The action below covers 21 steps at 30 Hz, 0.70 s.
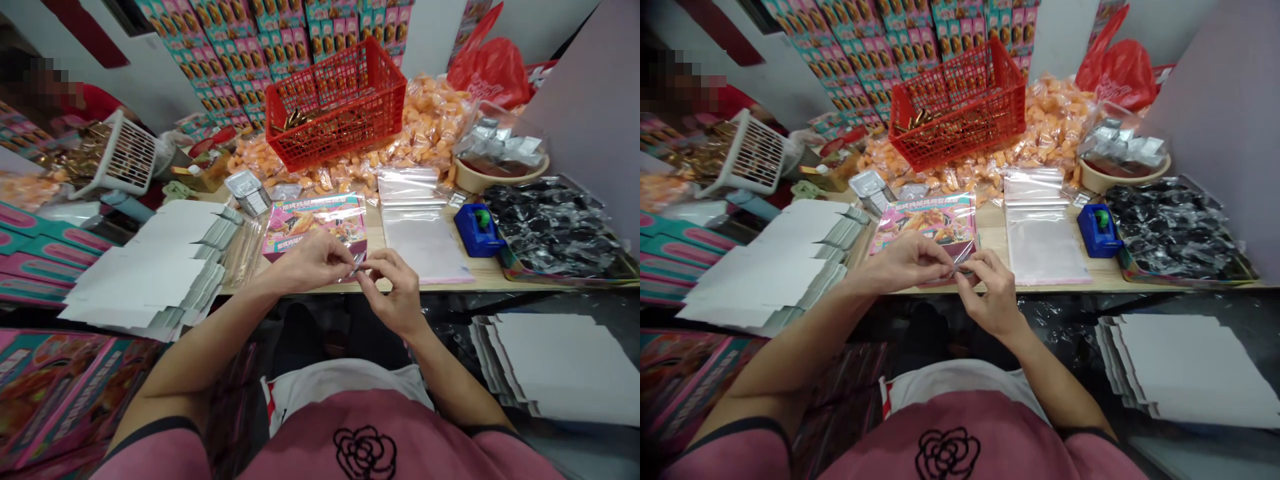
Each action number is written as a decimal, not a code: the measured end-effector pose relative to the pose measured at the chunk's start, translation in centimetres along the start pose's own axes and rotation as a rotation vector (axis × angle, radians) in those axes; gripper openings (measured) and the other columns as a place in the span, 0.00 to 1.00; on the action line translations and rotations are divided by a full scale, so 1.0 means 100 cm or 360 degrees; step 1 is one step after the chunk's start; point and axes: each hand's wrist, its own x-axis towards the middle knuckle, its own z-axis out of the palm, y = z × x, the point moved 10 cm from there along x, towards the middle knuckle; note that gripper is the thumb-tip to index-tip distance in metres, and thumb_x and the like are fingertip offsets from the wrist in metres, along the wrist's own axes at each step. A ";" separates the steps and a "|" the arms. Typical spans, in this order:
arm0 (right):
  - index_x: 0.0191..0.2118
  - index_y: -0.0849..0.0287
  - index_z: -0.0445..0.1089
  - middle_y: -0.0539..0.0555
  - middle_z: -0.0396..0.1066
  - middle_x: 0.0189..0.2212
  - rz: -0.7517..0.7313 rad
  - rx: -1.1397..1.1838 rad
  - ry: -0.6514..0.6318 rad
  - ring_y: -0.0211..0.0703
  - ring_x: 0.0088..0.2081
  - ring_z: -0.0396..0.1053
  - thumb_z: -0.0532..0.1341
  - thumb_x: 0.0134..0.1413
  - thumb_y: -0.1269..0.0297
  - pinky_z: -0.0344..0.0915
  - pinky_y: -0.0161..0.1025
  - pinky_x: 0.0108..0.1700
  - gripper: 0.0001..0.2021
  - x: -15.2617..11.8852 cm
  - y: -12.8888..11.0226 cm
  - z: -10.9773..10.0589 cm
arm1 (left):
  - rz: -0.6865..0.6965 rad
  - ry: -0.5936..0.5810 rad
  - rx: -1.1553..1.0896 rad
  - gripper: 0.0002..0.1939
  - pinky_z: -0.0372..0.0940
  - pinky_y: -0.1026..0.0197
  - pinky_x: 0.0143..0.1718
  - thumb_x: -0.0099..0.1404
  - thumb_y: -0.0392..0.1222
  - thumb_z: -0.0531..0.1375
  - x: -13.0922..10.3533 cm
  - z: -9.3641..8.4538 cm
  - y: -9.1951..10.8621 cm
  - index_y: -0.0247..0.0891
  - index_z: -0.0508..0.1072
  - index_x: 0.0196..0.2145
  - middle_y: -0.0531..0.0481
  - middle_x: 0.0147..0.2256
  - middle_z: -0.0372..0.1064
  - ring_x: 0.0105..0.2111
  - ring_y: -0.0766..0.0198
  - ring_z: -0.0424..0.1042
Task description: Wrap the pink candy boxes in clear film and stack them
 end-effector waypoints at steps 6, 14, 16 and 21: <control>0.38 0.59 0.74 0.54 0.70 0.35 0.0015 -0.0144 -0.0041 0.34 0.29 0.70 0.59 0.60 0.73 0.69 0.33 0.29 0.06 -0.001 -0.003 0.006 | 0.0112 -0.0024 0.0338 0.12 0.46 0.66 0.23 0.57 0.31 0.57 0.002 0.008 0.014 0.33 0.80 0.23 0.55 0.16 0.63 0.19 0.73 0.55; 0.38 0.59 0.73 0.54 0.71 0.36 0.0210 -0.0038 -0.0047 0.35 0.30 0.71 0.59 0.60 0.72 0.70 0.34 0.31 0.06 -0.003 0.011 0.008 | 0.0199 0.0141 0.0305 0.10 0.47 0.66 0.24 0.53 0.29 0.57 0.004 0.004 0.020 0.32 0.77 0.21 0.58 0.14 0.57 0.19 0.73 0.53; 0.37 0.58 0.73 0.53 0.71 0.37 0.0291 0.0033 -0.0050 0.33 0.29 0.70 0.59 0.60 0.71 0.70 0.33 0.31 0.05 -0.004 0.017 0.009 | 0.0194 0.0147 0.0292 0.10 0.47 0.66 0.24 0.53 0.29 0.57 0.003 0.004 0.020 0.33 0.77 0.21 0.58 0.15 0.56 0.19 0.73 0.53; 0.31 0.57 0.72 0.52 0.70 0.32 0.0415 0.0111 0.0024 0.38 0.32 0.71 0.60 0.57 0.71 0.69 0.34 0.31 0.06 -0.005 0.024 0.008 | 0.0195 0.0162 0.0248 0.09 0.46 0.66 0.23 0.53 0.30 0.57 0.003 0.004 0.021 0.34 0.74 0.18 0.58 0.15 0.54 0.19 0.73 0.52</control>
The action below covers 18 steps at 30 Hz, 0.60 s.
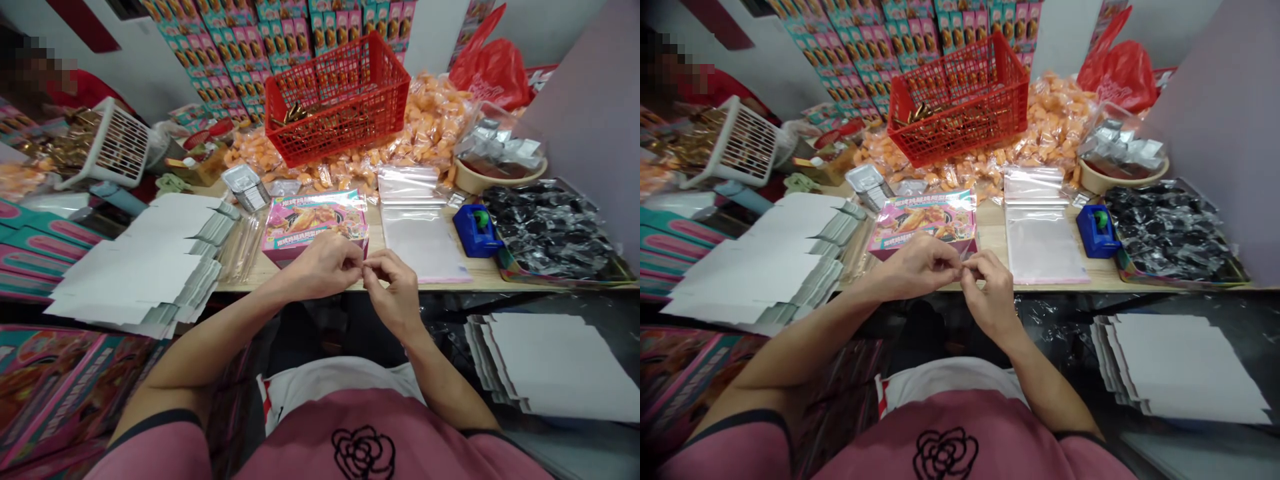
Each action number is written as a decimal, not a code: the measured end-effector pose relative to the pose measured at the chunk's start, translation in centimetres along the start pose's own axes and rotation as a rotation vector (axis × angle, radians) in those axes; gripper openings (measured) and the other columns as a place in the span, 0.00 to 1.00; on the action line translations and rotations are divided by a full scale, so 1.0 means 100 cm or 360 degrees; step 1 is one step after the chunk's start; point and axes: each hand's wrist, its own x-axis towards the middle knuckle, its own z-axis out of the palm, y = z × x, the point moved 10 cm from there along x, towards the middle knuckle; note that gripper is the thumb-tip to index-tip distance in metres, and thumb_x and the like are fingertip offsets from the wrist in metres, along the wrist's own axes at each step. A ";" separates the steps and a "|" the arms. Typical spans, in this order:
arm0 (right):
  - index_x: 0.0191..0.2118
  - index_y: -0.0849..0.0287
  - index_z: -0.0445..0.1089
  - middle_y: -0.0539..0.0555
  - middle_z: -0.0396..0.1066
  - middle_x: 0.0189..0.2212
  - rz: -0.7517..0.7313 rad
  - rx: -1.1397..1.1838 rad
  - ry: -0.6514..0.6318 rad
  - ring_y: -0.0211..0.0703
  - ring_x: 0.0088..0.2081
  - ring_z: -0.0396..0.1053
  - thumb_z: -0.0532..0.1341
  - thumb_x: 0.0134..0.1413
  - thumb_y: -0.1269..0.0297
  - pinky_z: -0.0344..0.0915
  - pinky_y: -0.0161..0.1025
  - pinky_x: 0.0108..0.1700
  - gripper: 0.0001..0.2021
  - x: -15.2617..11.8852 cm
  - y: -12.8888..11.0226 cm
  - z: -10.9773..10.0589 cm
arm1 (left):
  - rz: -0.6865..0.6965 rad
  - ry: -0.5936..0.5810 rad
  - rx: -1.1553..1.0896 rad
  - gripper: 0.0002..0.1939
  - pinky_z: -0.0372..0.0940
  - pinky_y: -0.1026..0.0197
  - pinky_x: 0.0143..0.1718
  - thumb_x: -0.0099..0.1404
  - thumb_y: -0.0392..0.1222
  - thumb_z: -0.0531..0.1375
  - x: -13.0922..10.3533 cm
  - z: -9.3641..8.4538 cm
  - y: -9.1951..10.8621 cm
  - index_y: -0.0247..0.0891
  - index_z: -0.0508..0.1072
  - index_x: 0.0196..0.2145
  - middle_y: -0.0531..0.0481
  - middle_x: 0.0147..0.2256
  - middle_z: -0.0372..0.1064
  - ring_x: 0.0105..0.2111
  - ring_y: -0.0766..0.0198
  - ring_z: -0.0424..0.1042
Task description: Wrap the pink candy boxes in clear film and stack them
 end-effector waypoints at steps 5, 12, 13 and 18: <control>0.26 0.58 0.71 0.49 0.70 0.28 0.0293 0.0333 0.0035 0.34 0.25 0.67 0.62 0.53 0.69 0.65 0.33 0.25 0.05 -0.002 0.022 0.007 | -0.0046 -0.0035 -0.0248 0.08 0.46 0.68 0.21 0.50 0.33 0.56 0.001 0.003 -0.008 0.34 0.69 0.16 0.57 0.15 0.54 0.19 0.73 0.53; 0.24 0.58 0.71 0.43 0.64 0.14 0.0908 0.0970 0.0143 0.33 0.18 0.63 0.66 0.47 0.62 0.74 0.38 0.31 0.07 -0.031 0.076 0.034 | -0.0020 -0.0036 -0.0181 0.08 0.55 0.67 0.24 0.56 0.36 0.57 -0.005 -0.013 -0.010 0.33 0.76 0.24 0.52 0.21 0.69 0.22 0.70 0.63; 0.25 0.59 0.71 0.43 0.65 0.15 0.0946 0.1005 0.0146 0.33 0.18 0.63 0.67 0.46 0.61 0.75 0.39 0.33 0.08 -0.036 0.079 0.038 | 0.0015 -0.0005 -0.0074 0.09 0.59 0.66 0.27 0.59 0.38 0.58 -0.006 -0.020 -0.011 0.33 0.78 0.29 0.51 0.23 0.71 0.24 0.69 0.65; 0.26 0.59 0.73 0.44 0.67 0.17 0.1056 0.1040 0.0094 0.33 0.20 0.65 0.70 0.45 0.56 0.78 0.42 0.35 0.12 -0.060 0.096 0.059 | 0.0137 0.0322 0.0556 0.24 0.60 0.48 0.60 0.73 0.48 0.51 -0.006 -0.049 -0.033 0.36 0.70 0.61 0.38 0.57 0.71 0.59 0.50 0.67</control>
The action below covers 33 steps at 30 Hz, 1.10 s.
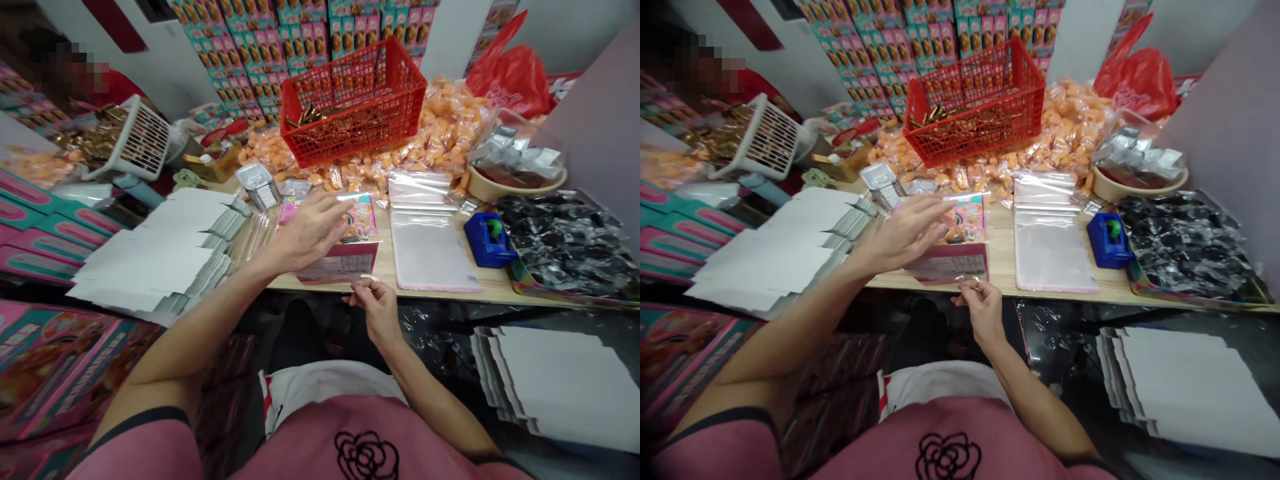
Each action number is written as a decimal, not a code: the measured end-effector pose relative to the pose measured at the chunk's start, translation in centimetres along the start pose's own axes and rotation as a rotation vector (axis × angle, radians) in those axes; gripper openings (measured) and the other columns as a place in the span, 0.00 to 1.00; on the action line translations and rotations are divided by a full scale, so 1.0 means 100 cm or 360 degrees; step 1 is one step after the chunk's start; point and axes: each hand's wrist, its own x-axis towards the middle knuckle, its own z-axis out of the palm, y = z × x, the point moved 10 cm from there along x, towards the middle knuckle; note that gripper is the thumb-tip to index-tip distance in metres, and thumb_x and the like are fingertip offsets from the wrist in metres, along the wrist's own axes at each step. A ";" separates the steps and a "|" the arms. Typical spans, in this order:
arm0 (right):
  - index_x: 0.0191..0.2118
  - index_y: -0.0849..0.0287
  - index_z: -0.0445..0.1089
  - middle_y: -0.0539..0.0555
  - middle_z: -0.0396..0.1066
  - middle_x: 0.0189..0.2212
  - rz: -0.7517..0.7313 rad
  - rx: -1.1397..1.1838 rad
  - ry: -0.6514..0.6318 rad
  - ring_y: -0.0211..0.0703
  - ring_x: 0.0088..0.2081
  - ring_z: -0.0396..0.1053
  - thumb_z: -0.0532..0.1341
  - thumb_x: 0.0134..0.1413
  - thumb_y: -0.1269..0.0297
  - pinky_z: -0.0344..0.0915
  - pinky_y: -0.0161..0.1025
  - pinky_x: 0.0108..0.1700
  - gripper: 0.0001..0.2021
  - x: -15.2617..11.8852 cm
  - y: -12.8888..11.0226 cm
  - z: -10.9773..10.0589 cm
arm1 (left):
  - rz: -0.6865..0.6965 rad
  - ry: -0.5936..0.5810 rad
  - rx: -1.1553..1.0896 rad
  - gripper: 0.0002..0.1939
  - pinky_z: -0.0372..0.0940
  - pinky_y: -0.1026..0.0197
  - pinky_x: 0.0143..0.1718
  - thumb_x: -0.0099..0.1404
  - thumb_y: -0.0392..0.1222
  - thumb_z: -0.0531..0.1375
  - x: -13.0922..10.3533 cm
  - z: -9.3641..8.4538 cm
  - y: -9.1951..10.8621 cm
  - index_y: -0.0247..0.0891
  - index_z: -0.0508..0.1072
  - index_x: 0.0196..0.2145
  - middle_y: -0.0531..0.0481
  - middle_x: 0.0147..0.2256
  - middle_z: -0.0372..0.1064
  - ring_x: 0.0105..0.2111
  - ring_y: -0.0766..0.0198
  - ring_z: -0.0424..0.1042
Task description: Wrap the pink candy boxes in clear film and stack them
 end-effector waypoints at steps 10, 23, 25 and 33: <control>0.32 0.59 0.68 0.48 0.70 0.22 0.0399 -0.1054 -0.0457 0.38 0.26 0.73 0.54 0.59 0.63 0.75 0.39 0.38 0.09 -0.005 0.174 0.018 | -0.0124 -0.0728 0.0252 0.33 0.31 0.35 0.69 0.76 0.57 0.41 -0.006 0.063 -0.040 0.45 0.45 0.73 0.42 0.74 0.32 0.74 0.41 0.33; 0.44 0.65 0.77 0.68 0.71 0.57 0.0216 -0.2187 -0.0836 0.58 0.60 0.67 0.63 0.42 0.84 0.53 0.57 0.65 0.20 -0.002 0.213 -0.036 | -0.0175 -0.0468 0.0097 0.35 0.34 0.37 0.70 0.74 0.61 0.44 0.000 0.059 -0.047 0.43 0.48 0.71 0.38 0.73 0.40 0.73 0.43 0.39; 0.38 0.62 0.78 0.65 0.72 0.57 0.0129 -0.2161 -0.0747 0.57 0.59 0.67 0.65 0.44 0.81 0.57 0.54 0.63 0.14 0.006 0.188 -0.050 | -0.0169 -0.0413 0.0085 0.33 0.34 0.36 0.69 0.74 0.60 0.45 0.000 0.057 -0.045 0.43 0.53 0.70 0.38 0.72 0.45 0.72 0.44 0.42; 0.33 0.62 0.75 0.57 0.78 0.31 -0.0152 -0.1770 -0.0072 0.45 0.35 0.75 0.53 0.65 0.49 0.70 0.41 0.41 0.23 0.026 0.037 -0.129 | -0.0151 0.0015 -0.0164 0.25 0.43 0.36 0.68 0.73 0.55 0.51 0.004 0.016 -0.038 0.41 0.66 0.61 0.42 0.63 0.64 0.65 0.47 0.59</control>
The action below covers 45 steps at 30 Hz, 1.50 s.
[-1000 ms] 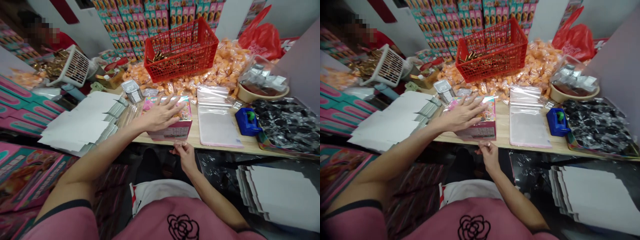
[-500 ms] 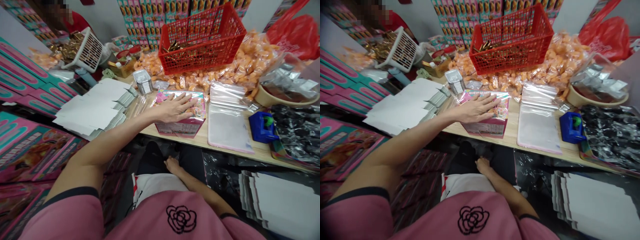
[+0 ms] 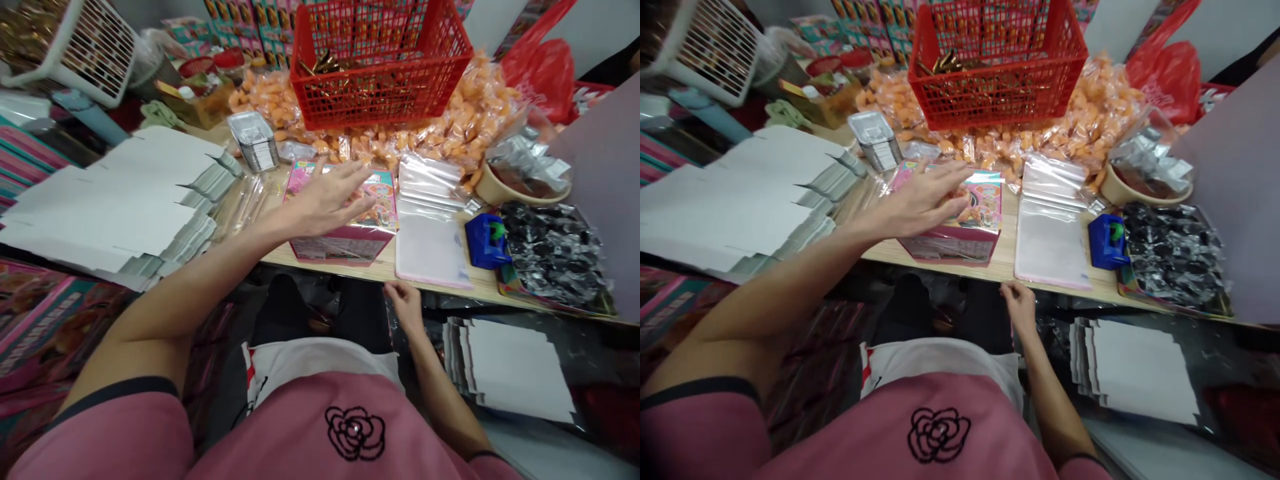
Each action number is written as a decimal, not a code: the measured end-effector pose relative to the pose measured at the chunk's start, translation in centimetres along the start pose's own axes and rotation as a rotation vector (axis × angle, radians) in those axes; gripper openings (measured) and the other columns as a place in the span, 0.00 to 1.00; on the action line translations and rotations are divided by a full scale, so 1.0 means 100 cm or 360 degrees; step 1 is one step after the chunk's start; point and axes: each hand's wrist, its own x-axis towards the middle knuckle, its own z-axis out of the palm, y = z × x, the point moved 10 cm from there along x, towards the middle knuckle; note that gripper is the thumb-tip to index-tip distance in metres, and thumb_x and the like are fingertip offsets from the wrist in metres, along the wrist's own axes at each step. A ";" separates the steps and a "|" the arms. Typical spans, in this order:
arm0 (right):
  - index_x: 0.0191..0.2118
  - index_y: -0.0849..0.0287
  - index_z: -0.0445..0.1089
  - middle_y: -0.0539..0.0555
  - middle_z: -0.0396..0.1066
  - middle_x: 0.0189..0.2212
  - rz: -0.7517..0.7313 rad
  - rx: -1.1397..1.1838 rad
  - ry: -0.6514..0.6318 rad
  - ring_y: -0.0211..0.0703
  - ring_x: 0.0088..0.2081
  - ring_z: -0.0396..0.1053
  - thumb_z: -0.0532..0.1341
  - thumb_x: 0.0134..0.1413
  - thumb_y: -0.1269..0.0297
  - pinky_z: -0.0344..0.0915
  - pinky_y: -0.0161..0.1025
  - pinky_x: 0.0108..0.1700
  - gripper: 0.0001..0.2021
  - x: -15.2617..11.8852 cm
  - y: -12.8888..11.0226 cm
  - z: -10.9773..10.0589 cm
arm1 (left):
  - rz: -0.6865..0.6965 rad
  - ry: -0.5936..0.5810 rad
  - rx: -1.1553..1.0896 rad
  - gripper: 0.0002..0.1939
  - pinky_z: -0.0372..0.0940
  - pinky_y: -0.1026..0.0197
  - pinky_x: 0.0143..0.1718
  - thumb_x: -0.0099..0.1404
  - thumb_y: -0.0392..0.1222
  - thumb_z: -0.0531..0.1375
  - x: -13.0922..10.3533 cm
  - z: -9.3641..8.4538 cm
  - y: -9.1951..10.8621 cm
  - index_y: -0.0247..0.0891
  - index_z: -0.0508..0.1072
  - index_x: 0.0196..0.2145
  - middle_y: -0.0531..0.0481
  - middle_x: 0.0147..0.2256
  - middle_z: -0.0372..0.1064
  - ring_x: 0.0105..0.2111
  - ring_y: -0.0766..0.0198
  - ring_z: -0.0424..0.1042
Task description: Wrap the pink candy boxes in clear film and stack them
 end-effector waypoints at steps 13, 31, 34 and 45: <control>0.43 0.54 0.78 0.54 0.76 0.40 -0.0653 0.0469 0.0289 0.46 0.43 0.74 0.70 0.53 0.63 0.68 0.46 0.48 0.10 0.005 -0.133 -0.054 | -0.0992 0.1649 -0.0646 0.10 0.65 0.59 0.44 0.69 0.44 0.53 -0.206 -0.026 -0.108 0.39 0.69 0.33 0.51 0.32 0.70 0.37 0.63 0.71; 0.30 0.55 0.77 0.50 0.75 0.29 -0.0445 0.0682 0.0398 0.42 0.34 0.72 0.71 0.51 0.64 0.64 0.40 0.41 0.04 -0.001 -0.119 -0.040 | -0.0824 0.1086 -0.0932 0.05 0.63 0.59 0.39 0.57 0.40 0.65 -0.183 0.030 -0.125 0.37 0.76 0.26 0.52 0.27 0.74 0.30 0.64 0.71; 0.29 0.56 0.76 0.49 0.74 0.29 -0.0406 0.0696 0.0400 0.41 0.34 0.70 0.71 0.52 0.63 0.63 0.40 0.41 0.05 0.000 -0.117 -0.039 | -0.0788 0.1062 -0.0883 0.06 0.64 0.59 0.38 0.58 0.40 0.65 -0.182 0.021 -0.120 0.37 0.77 0.25 0.51 0.26 0.74 0.30 0.64 0.71; 0.27 0.56 0.71 0.53 0.75 0.37 -0.0465 0.0771 0.0152 0.45 0.41 0.71 0.67 0.56 0.62 0.64 0.43 0.47 0.09 0.010 -0.139 -0.045 | -0.0795 0.0798 -0.1078 0.06 0.61 0.61 0.33 0.55 0.41 0.65 -0.174 0.024 -0.120 0.37 0.75 0.24 0.53 0.24 0.72 0.27 0.65 0.68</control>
